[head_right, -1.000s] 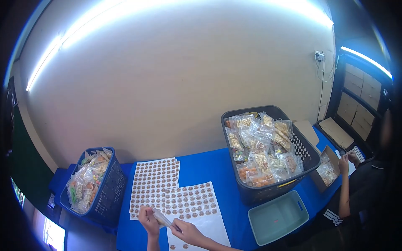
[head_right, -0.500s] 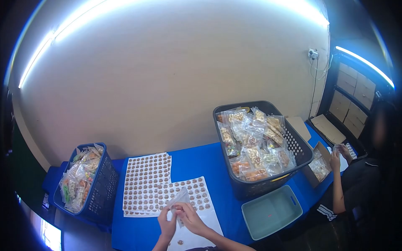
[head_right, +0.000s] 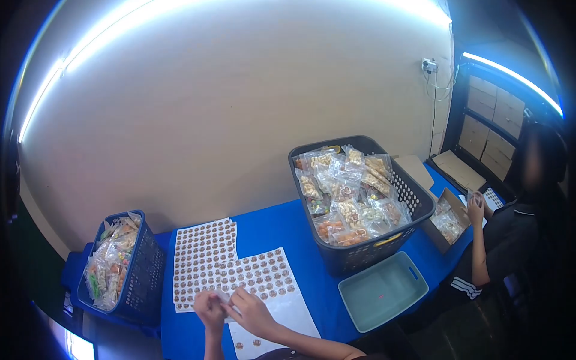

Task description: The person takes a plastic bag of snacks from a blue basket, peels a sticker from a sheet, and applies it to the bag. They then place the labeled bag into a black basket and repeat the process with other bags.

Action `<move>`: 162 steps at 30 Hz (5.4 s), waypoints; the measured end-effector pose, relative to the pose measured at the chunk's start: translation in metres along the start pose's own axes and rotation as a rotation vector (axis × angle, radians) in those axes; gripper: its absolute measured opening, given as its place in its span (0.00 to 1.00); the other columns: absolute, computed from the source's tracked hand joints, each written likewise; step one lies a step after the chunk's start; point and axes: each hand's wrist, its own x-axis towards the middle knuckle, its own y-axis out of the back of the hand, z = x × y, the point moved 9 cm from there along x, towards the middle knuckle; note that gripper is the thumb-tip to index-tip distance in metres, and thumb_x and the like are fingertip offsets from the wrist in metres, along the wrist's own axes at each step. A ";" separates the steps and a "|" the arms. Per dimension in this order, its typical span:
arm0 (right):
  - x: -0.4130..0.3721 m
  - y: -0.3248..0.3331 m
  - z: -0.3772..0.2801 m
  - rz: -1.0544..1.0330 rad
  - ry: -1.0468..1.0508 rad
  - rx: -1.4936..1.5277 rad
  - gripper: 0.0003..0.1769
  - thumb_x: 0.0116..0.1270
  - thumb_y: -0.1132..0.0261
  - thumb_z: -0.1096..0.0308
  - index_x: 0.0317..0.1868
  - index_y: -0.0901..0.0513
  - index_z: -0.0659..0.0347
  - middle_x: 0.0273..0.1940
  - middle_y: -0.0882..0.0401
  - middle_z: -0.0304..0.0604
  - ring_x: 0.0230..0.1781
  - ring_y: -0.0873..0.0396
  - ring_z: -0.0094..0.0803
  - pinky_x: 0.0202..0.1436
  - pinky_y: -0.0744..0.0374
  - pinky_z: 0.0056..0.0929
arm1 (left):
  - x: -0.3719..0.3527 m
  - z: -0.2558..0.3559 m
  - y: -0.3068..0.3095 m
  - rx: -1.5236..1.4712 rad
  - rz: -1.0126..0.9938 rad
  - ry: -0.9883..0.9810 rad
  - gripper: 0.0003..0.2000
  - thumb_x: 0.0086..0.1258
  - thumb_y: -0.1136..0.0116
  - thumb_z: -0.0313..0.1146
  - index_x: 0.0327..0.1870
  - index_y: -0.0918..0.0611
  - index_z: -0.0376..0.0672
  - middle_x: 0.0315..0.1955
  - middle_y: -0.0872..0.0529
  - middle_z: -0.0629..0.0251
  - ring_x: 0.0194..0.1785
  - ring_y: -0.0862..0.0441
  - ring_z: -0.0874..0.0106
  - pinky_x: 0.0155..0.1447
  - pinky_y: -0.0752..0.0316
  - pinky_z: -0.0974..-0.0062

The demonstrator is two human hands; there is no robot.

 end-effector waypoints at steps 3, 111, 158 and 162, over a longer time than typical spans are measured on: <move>-0.012 -0.012 -0.011 -0.040 0.007 0.065 0.11 0.56 0.38 0.67 0.25 0.29 0.64 0.27 0.33 0.44 0.25 0.30 0.39 0.29 0.31 0.33 | 0.003 -0.015 0.033 0.034 0.153 0.101 0.08 0.63 0.53 0.26 0.24 0.26 0.35 0.18 0.26 0.61 0.24 0.30 0.68 0.30 0.36 0.71; -0.033 -0.296 0.052 -0.376 -0.685 0.331 0.14 0.58 0.38 0.67 0.44 0.24 0.63 0.34 0.22 0.41 0.30 0.25 0.21 0.34 0.26 0.19 | 0.044 -0.420 0.332 0.313 -0.234 0.613 0.23 0.45 0.39 0.39 0.42 0.25 0.37 0.30 0.18 0.56 0.36 0.21 0.59 0.43 0.28 0.67; -0.057 -0.269 0.231 -0.275 -0.619 -0.120 0.18 0.57 0.39 0.60 0.41 0.22 0.68 0.33 0.20 0.48 0.31 0.21 0.32 0.36 0.24 0.27 | -0.084 -0.335 0.168 -1.078 -0.081 1.110 0.11 0.66 0.50 0.32 0.46 0.28 0.38 0.40 0.22 0.64 0.43 0.23 0.74 0.46 0.26 0.75; -0.090 -0.238 0.299 -0.106 -0.840 -0.591 0.09 0.53 0.40 0.68 0.33 0.23 0.65 0.38 0.26 0.53 0.40 0.27 0.46 0.43 0.27 0.39 | -0.113 -0.340 0.174 -1.058 -0.095 1.150 0.14 0.66 0.50 0.31 0.50 0.30 0.36 0.44 0.23 0.62 0.45 0.24 0.73 0.47 0.27 0.75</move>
